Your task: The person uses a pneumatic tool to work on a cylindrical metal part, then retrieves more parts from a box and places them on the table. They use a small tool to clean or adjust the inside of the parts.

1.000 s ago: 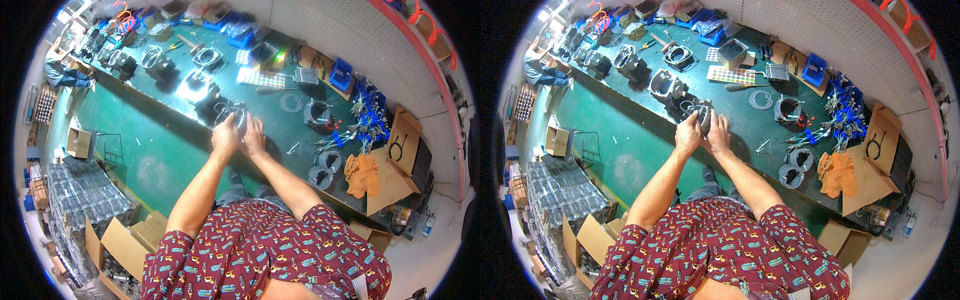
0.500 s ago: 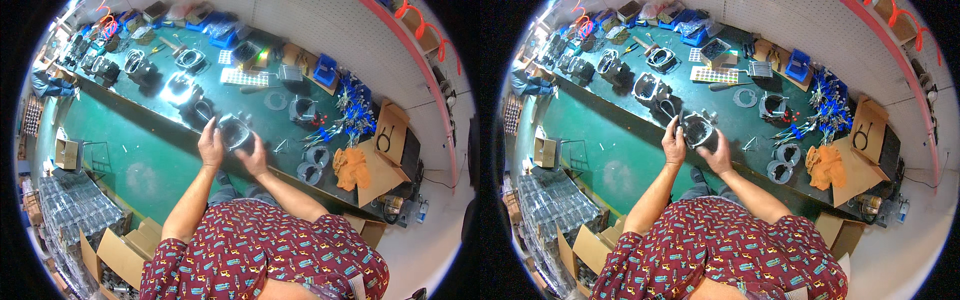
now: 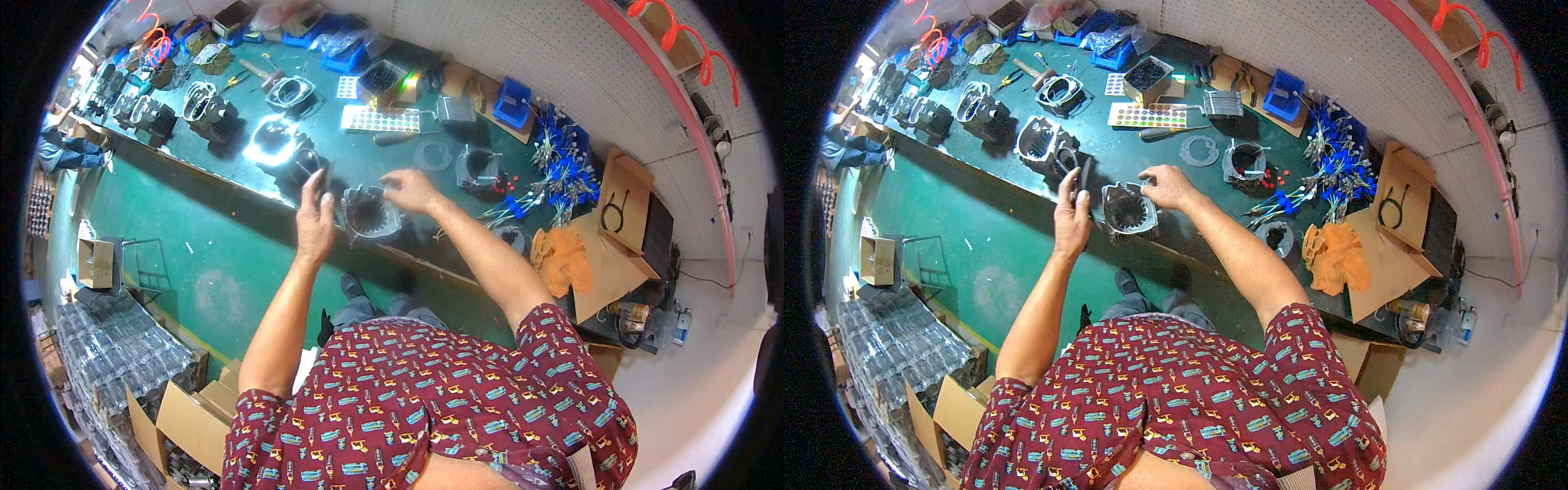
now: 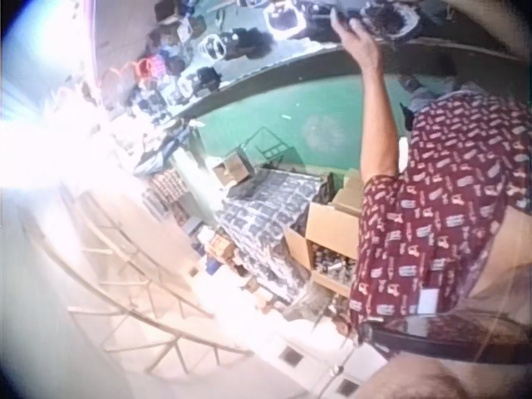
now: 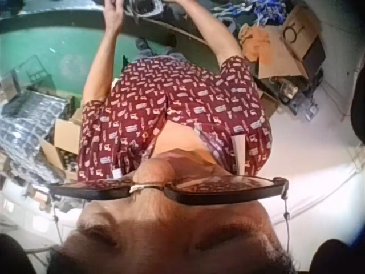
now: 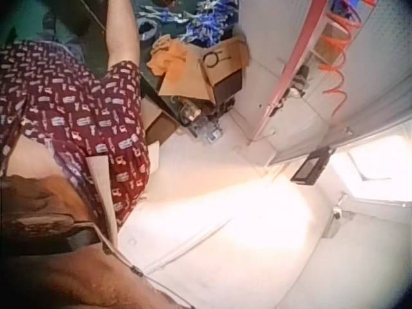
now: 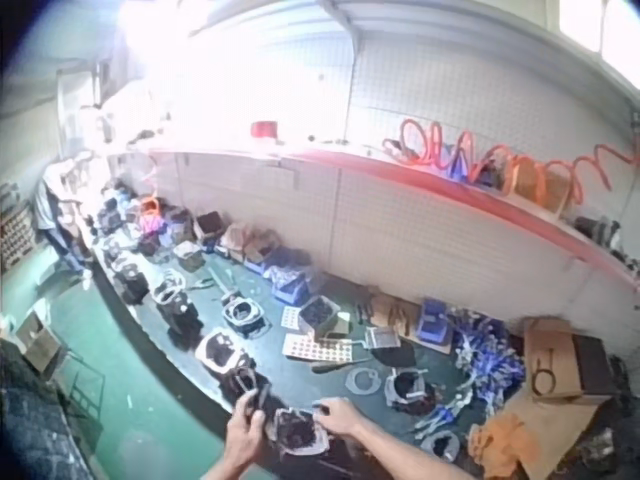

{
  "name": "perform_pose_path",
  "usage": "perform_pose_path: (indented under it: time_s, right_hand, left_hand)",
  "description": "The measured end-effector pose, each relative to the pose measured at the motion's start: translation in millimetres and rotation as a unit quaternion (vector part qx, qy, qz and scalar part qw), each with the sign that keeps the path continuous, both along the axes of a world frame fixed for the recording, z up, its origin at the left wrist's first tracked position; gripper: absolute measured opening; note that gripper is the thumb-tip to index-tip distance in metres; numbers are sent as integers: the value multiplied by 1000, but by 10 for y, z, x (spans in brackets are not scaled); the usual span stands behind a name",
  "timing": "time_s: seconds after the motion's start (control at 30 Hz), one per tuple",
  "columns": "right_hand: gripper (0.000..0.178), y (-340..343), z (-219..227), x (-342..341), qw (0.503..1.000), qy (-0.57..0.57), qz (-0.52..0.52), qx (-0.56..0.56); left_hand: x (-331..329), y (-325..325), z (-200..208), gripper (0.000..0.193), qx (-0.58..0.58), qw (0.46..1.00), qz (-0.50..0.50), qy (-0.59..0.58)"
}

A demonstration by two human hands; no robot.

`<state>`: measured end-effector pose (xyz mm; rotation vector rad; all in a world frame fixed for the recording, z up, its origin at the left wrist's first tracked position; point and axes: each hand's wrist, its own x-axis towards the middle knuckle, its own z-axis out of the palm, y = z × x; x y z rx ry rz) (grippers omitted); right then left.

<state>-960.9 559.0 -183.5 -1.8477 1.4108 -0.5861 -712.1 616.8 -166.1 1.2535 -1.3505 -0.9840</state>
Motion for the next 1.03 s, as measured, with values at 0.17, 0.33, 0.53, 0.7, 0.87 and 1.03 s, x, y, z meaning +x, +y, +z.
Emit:
perform_pose_path:
  time_s: [0.17,0.33,0.53,0.7,0.87,1.03]
  right_hand:
    - [41,268,-76,117,998,4,-60,28]
    - [43,440,-130,267,991,-43,-124,-12]
    - [38,445,-146,195,980,-104,-162,48]
    - [43,520,-99,211,953,-98,-286,2]
    - [50,470,-192,128,953,1,-279,118]
    - [58,379,-392,218,954,-115,-277,-22]
  left_hand:
    - [252,425,204,52,145,987,-48,43]
    - [188,794,26,48,182,982,-38,34]
    - [24,816,-144,45,83,993,-48,-75]
    - [-116,768,-101,44,52,987,-77,-132]
    - [-259,796,-14,42,75,972,-67,-214]
    - [-243,758,133,45,112,950,-87,-279]
